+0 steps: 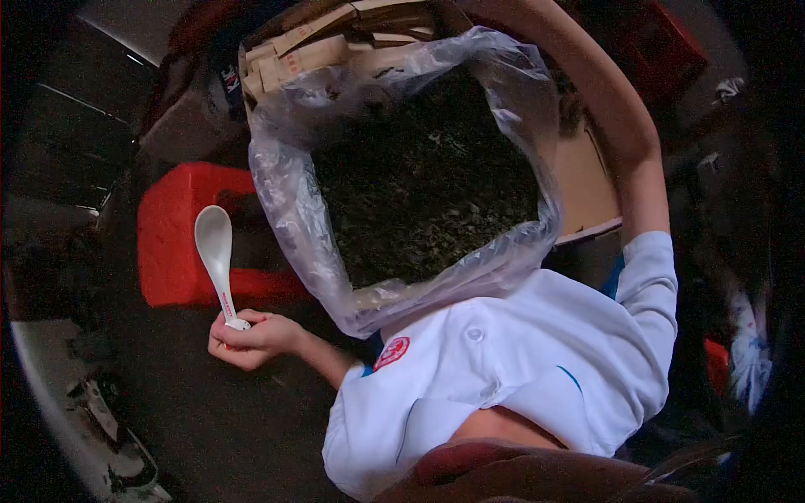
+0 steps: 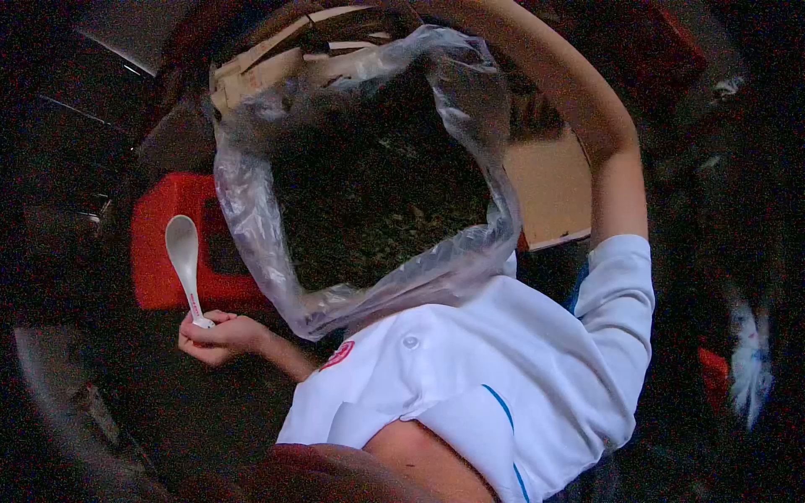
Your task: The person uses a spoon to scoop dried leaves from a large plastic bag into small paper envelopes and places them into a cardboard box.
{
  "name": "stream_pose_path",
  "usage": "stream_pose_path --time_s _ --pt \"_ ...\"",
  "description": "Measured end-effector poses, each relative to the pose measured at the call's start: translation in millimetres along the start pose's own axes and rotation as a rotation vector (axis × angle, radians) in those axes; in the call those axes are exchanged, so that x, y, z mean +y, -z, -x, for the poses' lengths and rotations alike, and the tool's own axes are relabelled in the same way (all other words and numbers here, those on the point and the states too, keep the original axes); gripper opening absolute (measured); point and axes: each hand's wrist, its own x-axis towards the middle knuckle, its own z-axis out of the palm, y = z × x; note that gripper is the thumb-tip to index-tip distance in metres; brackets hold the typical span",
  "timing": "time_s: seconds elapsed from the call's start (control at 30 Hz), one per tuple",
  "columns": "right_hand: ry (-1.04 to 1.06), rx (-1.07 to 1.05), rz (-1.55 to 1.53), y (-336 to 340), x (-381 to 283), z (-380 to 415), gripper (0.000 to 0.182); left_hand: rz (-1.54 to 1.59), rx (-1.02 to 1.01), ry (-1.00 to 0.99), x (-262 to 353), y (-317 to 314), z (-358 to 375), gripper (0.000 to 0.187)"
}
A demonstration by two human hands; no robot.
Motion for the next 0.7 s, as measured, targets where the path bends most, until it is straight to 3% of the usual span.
stream_pose_path --time_s 0.1,0.13,0.2,0.27,0.33,0.4,0.43,0.53,0.67,0.7 --pt "0.432 0.055 0.128 5.2 -46.9 16.9 0.013 0.010 -0.003 0.017 1.1 -0.5 1.1 0.025" --pt "0.616 0.198 0.224 -20.1 -44.5 19.7 0.011 0.013 -0.011 0.021 2.3 -0.9 2.0 0.025" --pt "0.484 -0.099 0.349 -21.9 -67.5 35.3 0.014 0.054 0.005 -0.011 4.9 -3.8 3.2 0.026" --pt "0.566 -0.344 0.454 -28.8 -61.2 27.1 0.027 0.045 0.018 -0.024 5.4 -3.5 3.7 0.026" --pt "0.584 -0.391 0.276 -33.6 -44.1 15.9 0.040 0.018 0.010 -0.062 8.5 -5.0 4.2 0.027" --pt "0.540 -0.247 -0.188 -21.7 -38.1 2.5 0.055 0.014 0.002 -0.074 8.6 -6.2 3.6 0.027" --pt "0.137 -0.719 -0.265 -1.3 -38.8 -2.7 0.067 0.016 -0.017 -0.070 6.8 -4.2 3.5 0.027" --pt "0.264 -0.701 -0.330 13.2 -25.6 -5.0 0.069 0.012 -0.085 -0.074 2.0 2.6 1.3 0.028" --pt "0.237 -0.871 -0.312 -21.9 4.1 -20.9 0.067 0.010 -0.076 0.014 11.9 -0.5 3.9 0.027" --pt "0.086 -1.008 -0.302 -6.6 -5.8 -27.6 0.068 0.013 -0.060 0.042 13.6 -1.7 3.7 0.026"
